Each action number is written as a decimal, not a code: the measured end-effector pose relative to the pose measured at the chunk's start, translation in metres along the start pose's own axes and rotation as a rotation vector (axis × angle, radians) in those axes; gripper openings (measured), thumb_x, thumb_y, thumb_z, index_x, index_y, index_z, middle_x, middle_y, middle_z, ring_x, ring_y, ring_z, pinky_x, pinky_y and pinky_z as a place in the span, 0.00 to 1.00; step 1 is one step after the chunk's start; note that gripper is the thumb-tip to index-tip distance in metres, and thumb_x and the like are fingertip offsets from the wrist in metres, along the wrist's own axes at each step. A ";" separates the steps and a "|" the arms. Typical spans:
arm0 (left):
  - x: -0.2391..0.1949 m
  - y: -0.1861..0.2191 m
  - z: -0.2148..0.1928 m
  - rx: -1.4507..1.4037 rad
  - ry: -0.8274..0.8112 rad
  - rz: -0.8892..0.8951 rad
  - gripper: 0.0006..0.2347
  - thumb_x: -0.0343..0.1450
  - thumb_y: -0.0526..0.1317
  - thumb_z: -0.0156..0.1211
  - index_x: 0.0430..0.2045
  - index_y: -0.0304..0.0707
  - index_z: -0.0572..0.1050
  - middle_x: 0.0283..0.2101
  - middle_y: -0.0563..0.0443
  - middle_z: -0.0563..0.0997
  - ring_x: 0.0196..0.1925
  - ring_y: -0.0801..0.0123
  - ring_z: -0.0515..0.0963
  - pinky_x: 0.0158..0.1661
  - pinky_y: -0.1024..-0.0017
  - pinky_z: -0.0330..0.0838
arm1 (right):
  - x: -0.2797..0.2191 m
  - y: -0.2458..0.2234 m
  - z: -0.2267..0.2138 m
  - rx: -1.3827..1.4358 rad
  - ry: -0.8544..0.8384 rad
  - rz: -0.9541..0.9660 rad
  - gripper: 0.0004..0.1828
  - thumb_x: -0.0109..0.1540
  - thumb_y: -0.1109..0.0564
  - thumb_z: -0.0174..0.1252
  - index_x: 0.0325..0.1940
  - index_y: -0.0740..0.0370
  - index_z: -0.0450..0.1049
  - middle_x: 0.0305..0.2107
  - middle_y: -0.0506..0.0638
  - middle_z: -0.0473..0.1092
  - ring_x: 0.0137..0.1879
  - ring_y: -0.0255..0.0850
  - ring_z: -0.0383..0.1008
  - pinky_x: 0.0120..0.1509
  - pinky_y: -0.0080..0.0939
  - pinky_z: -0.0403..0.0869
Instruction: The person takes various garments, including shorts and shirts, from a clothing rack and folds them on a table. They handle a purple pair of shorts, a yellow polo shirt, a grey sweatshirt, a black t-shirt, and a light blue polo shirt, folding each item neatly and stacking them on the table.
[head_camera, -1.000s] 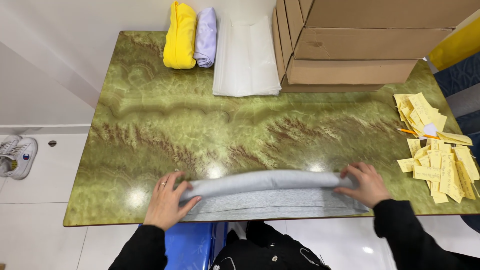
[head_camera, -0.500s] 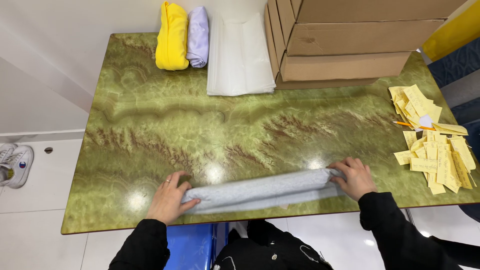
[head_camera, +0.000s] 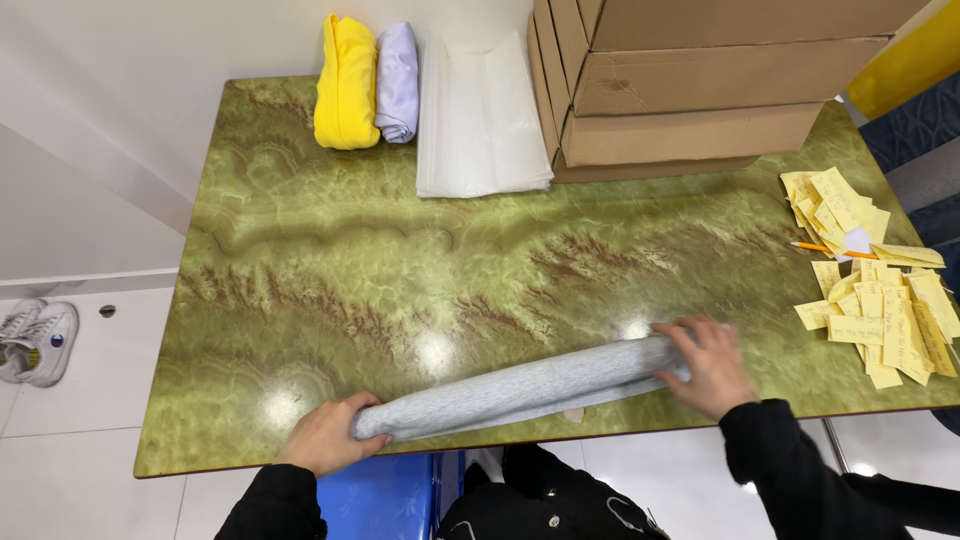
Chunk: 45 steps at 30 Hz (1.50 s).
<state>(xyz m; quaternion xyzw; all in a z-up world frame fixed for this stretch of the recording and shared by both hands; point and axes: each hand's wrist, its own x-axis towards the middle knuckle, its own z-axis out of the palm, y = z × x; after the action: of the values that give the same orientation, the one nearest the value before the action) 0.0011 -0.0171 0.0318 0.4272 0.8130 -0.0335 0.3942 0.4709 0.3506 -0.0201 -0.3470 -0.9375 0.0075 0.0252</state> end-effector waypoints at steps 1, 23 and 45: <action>-0.002 0.001 -0.006 0.002 0.005 -0.002 0.24 0.65 0.60 0.69 0.55 0.65 0.74 0.49 0.63 0.86 0.48 0.69 0.86 0.46 0.67 0.80 | 0.006 -0.037 -0.015 0.003 0.005 -0.002 0.45 0.50 0.34 0.71 0.71 0.33 0.66 0.61 0.51 0.69 0.71 0.53 0.65 0.76 0.68 0.59; 0.101 0.364 0.049 -0.604 -0.156 0.756 0.14 0.67 0.44 0.66 0.46 0.47 0.79 0.39 0.59 0.82 0.34 0.76 0.79 0.39 0.76 0.73 | -0.014 -0.176 0.069 2.395 -0.171 0.973 0.17 0.68 0.52 0.48 0.53 0.64 0.73 0.46 0.62 0.76 0.50 0.53 0.76 0.53 0.48 0.73; 0.088 0.346 0.017 -0.302 -0.044 0.759 0.14 0.76 0.56 0.54 0.38 0.46 0.72 0.35 0.53 0.80 0.36 0.65 0.78 0.37 0.66 0.66 | -0.026 -0.163 -0.049 2.531 -0.018 1.052 0.51 0.58 0.25 0.40 0.79 0.52 0.57 0.62 0.73 0.67 0.62 0.65 0.71 0.65 0.63 0.69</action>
<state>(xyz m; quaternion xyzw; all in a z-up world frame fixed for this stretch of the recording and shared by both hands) 0.2326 0.2537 0.0588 0.6334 0.5846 0.2250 0.4543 0.3872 0.2102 0.0333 -0.3988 -0.0494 0.8616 0.3102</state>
